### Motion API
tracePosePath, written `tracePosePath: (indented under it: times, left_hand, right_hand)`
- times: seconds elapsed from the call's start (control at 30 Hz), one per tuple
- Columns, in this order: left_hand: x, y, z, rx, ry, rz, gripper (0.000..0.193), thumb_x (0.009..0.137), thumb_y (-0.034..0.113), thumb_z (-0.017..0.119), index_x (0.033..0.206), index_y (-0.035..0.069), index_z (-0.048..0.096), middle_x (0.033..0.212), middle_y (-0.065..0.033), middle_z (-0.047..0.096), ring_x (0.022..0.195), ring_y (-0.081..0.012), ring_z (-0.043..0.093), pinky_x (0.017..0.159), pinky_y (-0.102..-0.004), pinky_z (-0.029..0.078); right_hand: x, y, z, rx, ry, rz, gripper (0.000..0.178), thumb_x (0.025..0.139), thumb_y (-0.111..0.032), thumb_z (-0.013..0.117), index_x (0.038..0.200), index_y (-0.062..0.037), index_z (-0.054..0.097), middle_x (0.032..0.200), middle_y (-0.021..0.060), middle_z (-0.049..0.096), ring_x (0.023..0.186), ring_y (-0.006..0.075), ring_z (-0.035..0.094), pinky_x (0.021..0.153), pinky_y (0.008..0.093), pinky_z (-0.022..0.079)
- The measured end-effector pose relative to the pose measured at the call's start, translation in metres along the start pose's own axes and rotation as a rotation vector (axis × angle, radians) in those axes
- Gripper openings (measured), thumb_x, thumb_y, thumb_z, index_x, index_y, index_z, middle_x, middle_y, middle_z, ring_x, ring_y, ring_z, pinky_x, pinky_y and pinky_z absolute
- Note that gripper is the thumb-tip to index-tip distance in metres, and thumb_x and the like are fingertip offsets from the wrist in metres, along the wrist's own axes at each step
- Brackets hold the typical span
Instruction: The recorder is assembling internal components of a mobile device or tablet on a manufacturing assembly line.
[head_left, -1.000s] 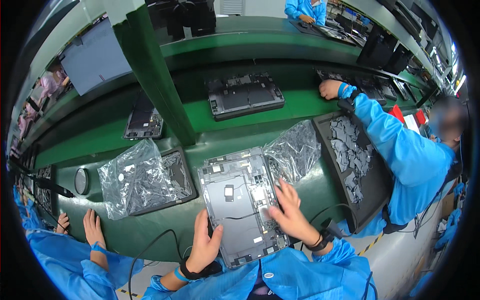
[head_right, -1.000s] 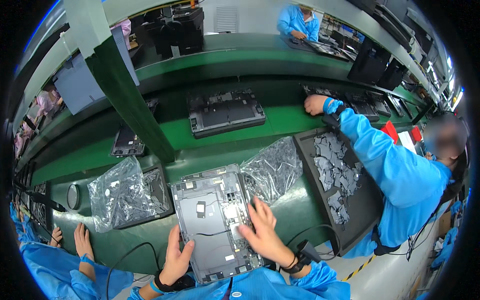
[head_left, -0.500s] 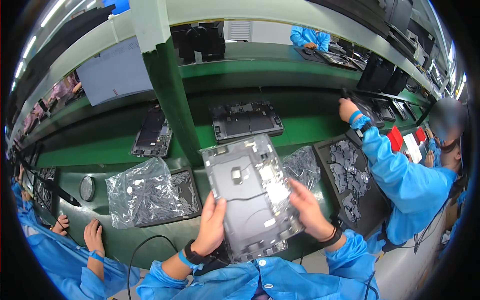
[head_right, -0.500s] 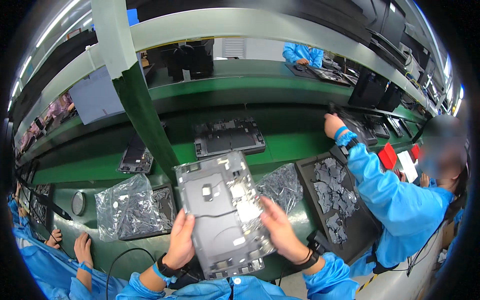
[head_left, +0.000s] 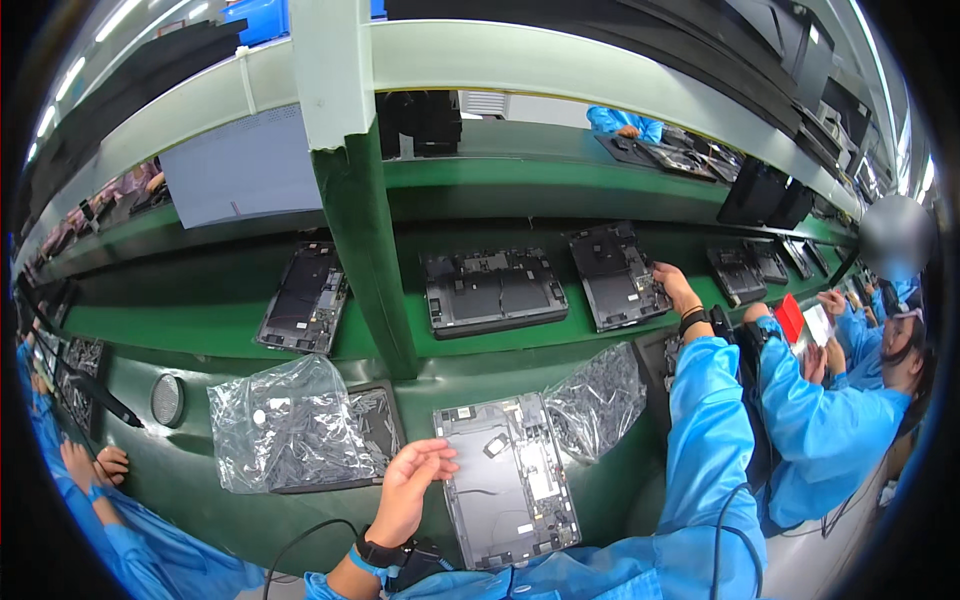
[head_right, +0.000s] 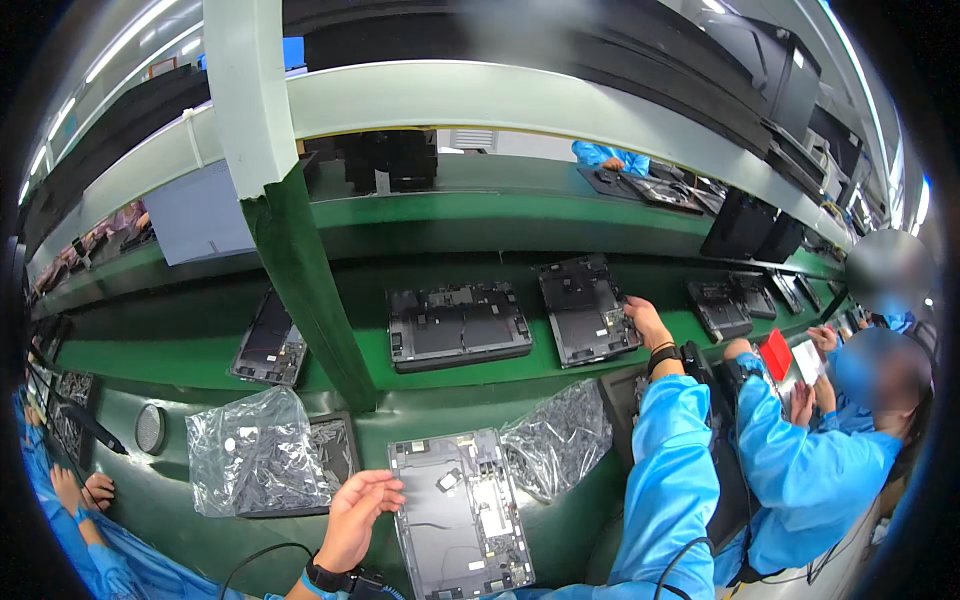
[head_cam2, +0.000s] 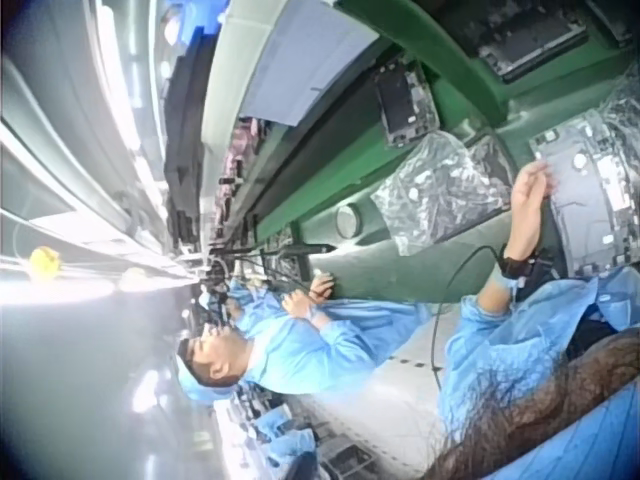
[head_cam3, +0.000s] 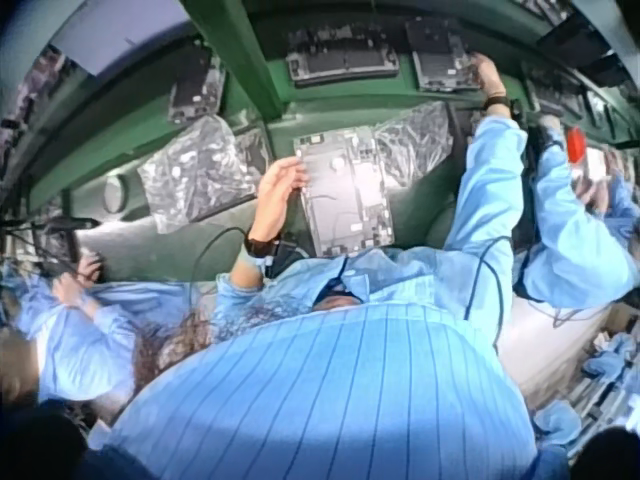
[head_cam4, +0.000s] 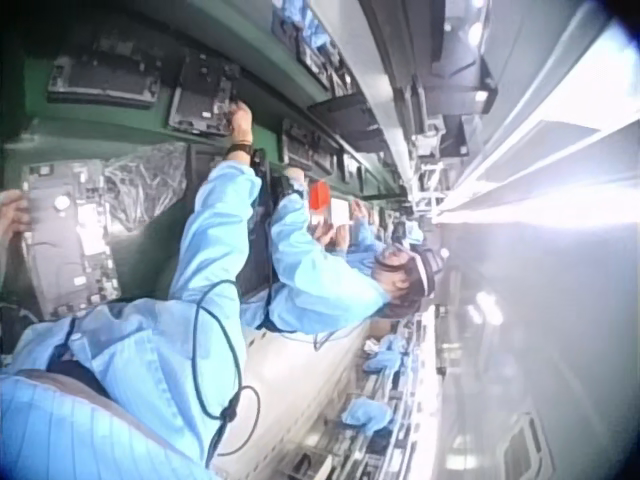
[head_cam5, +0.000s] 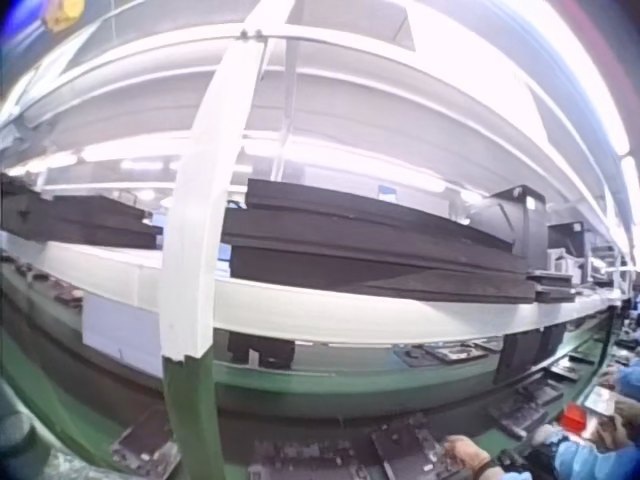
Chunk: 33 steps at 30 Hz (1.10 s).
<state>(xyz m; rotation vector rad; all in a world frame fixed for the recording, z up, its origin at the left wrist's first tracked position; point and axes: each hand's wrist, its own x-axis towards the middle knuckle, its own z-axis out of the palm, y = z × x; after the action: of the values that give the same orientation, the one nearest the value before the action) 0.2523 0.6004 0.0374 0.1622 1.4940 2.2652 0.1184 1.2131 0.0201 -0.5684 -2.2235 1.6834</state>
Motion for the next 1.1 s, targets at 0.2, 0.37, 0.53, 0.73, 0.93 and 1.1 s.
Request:
tracePosePath:
  times: [0.2,0.37,0.53,0.73,0.93,1.1]
  left_hand:
    - [-0.007,-0.001,-0.001,0.007,-0.063,-0.067,0.027,0.099,0.008,0.053,0.123,-0.003,0.053,0.112,-0.016,0.065,0.096,-0.0209,0.065,0.086,-0.0321,0.051]
    - [-0.015,0.001,-0.001,0.024,-0.055,-0.073,0.025,0.099,0.008,0.052,0.122,-0.002,0.054,0.112,-0.0153,0.065,0.096,-0.0206,0.065,0.086,-0.0319,0.051]
    - [-0.012,-0.001,0.0,0.033,-0.082,-0.065,0.025,0.098,0.008,0.053,0.122,-0.002,0.054,0.113,-0.0147,0.065,0.097,-0.0202,0.065,0.086,-0.0319,0.05]
    - [-0.001,0.006,0.006,-0.025,-0.1,-0.109,0.028,0.098,0.01,0.054,0.124,-0.002,0.054,0.113,-0.0145,0.065,0.098,-0.0205,0.064,0.086,-0.0324,0.051]
    - [0.033,0.016,0.025,-0.15,-0.081,-0.079,0.039,0.099,0.017,0.056,0.133,-0.001,0.048,0.122,-0.0163,0.06,0.109,-0.0248,0.061,0.093,-0.0378,0.051]
    - [0.059,0.014,0.063,-0.312,-0.039,-0.118,0.048,0.101,0.031,0.054,0.134,-0.003,0.046,0.129,-0.0169,0.057,0.118,-0.0275,0.056,0.102,-0.0416,0.046]
  right_hand:
    - [0.047,0.014,0.026,-0.406,0.186,-0.159,0.04,0.085,-0.004,0.055,0.123,0.004,0.061,0.122,0.017,0.066,0.112,0.0294,0.062,0.098,0.0369,0.046]
    - [-0.003,-0.063,0.158,-0.747,0.014,-0.463,0.037,0.084,-0.028,0.063,0.102,0.0042,0.07,0.102,0.025,0.068,0.096,0.0393,0.067,0.085,0.0424,0.053]
    - [-0.039,-0.078,0.228,-0.882,-0.205,-0.032,0.057,0.073,-0.042,0.073,0.097,0.0093,0.069,0.104,0.0311,0.066,0.103,0.0419,0.065,0.091,0.0431,0.05]
    - [-0.047,-0.061,0.226,-0.203,-0.033,0.098,0.038,0.07,-0.028,0.081,0.087,0.0031,0.068,0.088,0.0151,0.069,0.082,0.0269,0.067,0.073,0.0395,0.052]
    - [-0.155,-0.114,0.209,0.718,-0.037,0.128,0.043,0.087,-0.012,0.069,0.123,0.0007,0.05,0.096,0.0043,0.064,0.077,0.0123,0.059,0.069,0.0315,0.048]
    - [-0.287,-0.118,0.194,0.826,0.146,-0.078,0.076,0.089,-0.007,0.068,0.149,-0.0018,0.021,0.11,0.0088,0.059,0.094,0.0131,0.058,0.075,0.0251,0.046]
